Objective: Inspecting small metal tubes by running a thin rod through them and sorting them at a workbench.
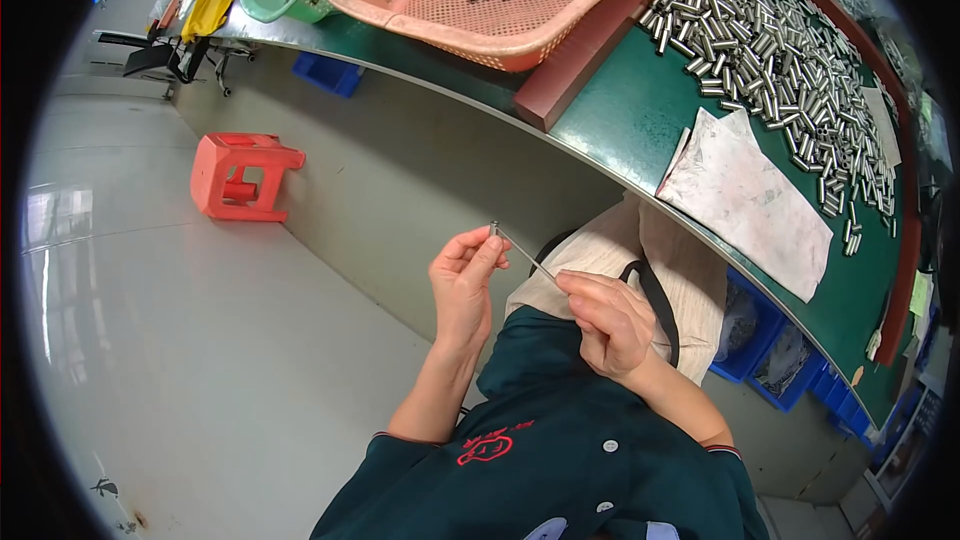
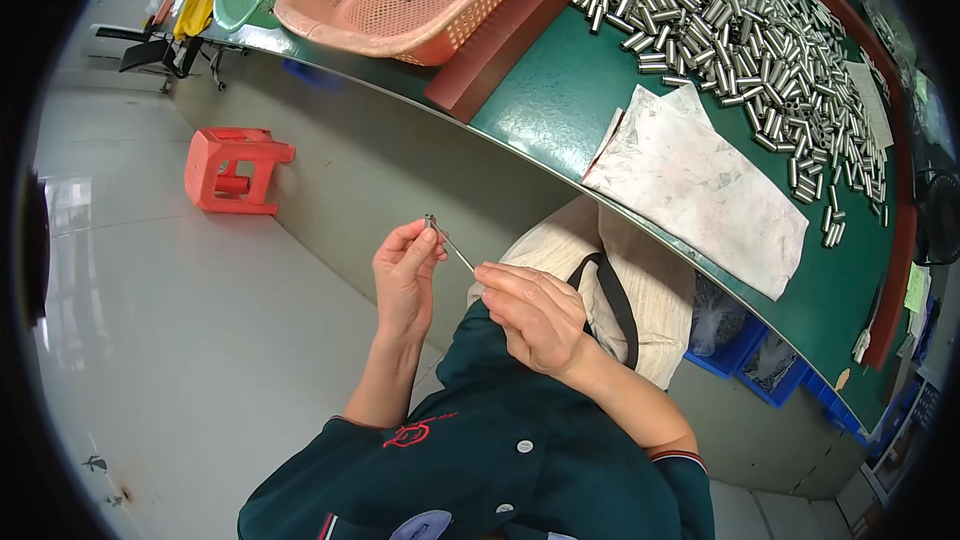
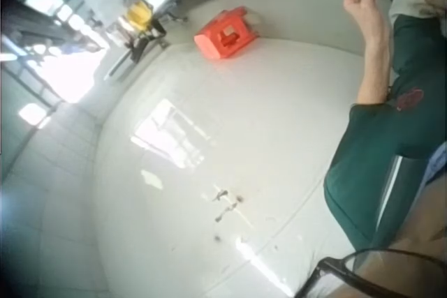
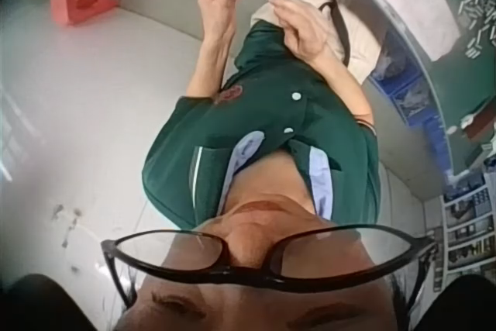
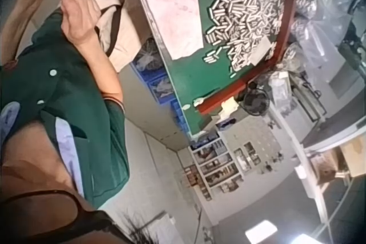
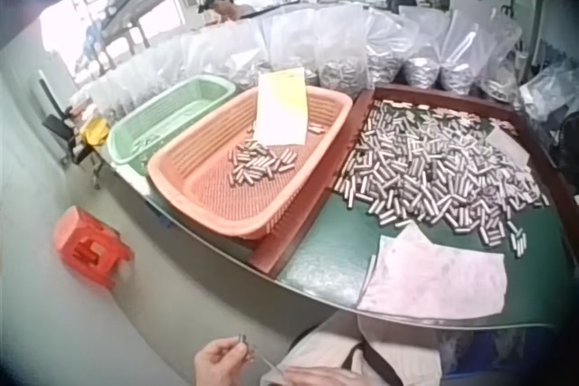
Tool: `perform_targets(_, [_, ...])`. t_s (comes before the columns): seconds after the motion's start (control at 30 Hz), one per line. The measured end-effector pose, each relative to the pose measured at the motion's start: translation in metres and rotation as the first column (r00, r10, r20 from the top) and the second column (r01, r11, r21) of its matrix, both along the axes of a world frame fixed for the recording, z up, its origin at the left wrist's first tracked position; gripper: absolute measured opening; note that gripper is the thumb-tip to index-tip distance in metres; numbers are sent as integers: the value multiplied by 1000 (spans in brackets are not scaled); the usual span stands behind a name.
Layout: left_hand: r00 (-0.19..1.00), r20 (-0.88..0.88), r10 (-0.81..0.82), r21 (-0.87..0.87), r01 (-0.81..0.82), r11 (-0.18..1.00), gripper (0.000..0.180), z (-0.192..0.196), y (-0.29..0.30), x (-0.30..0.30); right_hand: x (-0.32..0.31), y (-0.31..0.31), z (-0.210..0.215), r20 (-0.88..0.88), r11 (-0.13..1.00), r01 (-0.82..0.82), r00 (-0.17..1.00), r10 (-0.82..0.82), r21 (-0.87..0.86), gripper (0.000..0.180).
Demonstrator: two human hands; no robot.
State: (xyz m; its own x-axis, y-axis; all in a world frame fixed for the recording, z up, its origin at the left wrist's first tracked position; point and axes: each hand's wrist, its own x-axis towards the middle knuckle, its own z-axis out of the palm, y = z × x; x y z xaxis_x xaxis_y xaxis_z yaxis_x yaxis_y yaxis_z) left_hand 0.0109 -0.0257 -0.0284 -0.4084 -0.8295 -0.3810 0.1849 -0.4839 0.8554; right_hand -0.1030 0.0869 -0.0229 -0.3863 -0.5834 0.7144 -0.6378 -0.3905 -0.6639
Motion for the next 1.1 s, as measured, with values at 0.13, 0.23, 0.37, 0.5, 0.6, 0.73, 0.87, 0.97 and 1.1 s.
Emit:
perform_targets(0.13, [996, 92, -19, -141, 32, 989, 11, -3, 1, 0, -1, 1, 4, -8, 999, 2, 1000, -2, 39, 11])
perform_targets(0.23, [996, 82, -32, -154, 44, 987, 11, -4, 2, -1, 0, 1, 1, -57, 998, -13, 998, 16, 57, 12])
perform_targets(0.37, [995, 103, 4, -200, 17, 980, 11, 1, 7, -2, -1, 8, 3, -50, 999, -32, 998, 33, 23, 20])
perform_targets(0.5, [983, 99, 152, -272, -120, 955, 11, -3, 8, -7, 3, 9, 1, -111, 999, -40, 993, 40, -2, 21])
perform_targets(0.6, [979, 107, 171, -265, -138, 954, 13, -9, -12, 0, 3, 7, 4, -163, 997, -70, 984, 65, -22, 21])
perform_targets(0.73, [997, 12, 73, -264, -67, 962, 13, -8, -11, 4, -2, 6, 2, -11, 1000, -24, 1000, 24, -19, 17])
perform_targets(0.87, [999, -45, -5, -225, -5, 974, 14, -14, -6, 7, 0, 5, 3, -11, 999, -40, 999, 40, -20, 17])
perform_targets(0.97, [999, -39, -34, -215, 25, 976, 13, -14, -4, 6, 1, 4, 2, -18, 999, -41, 999, 41, -13, 17])
perform_targets(1.1, [998, -20, -63, -200, 58, 978, 13, -14, -4, 5, 0, 3, 1, -12, 1000, -29, 1000, 28, -11, 17])
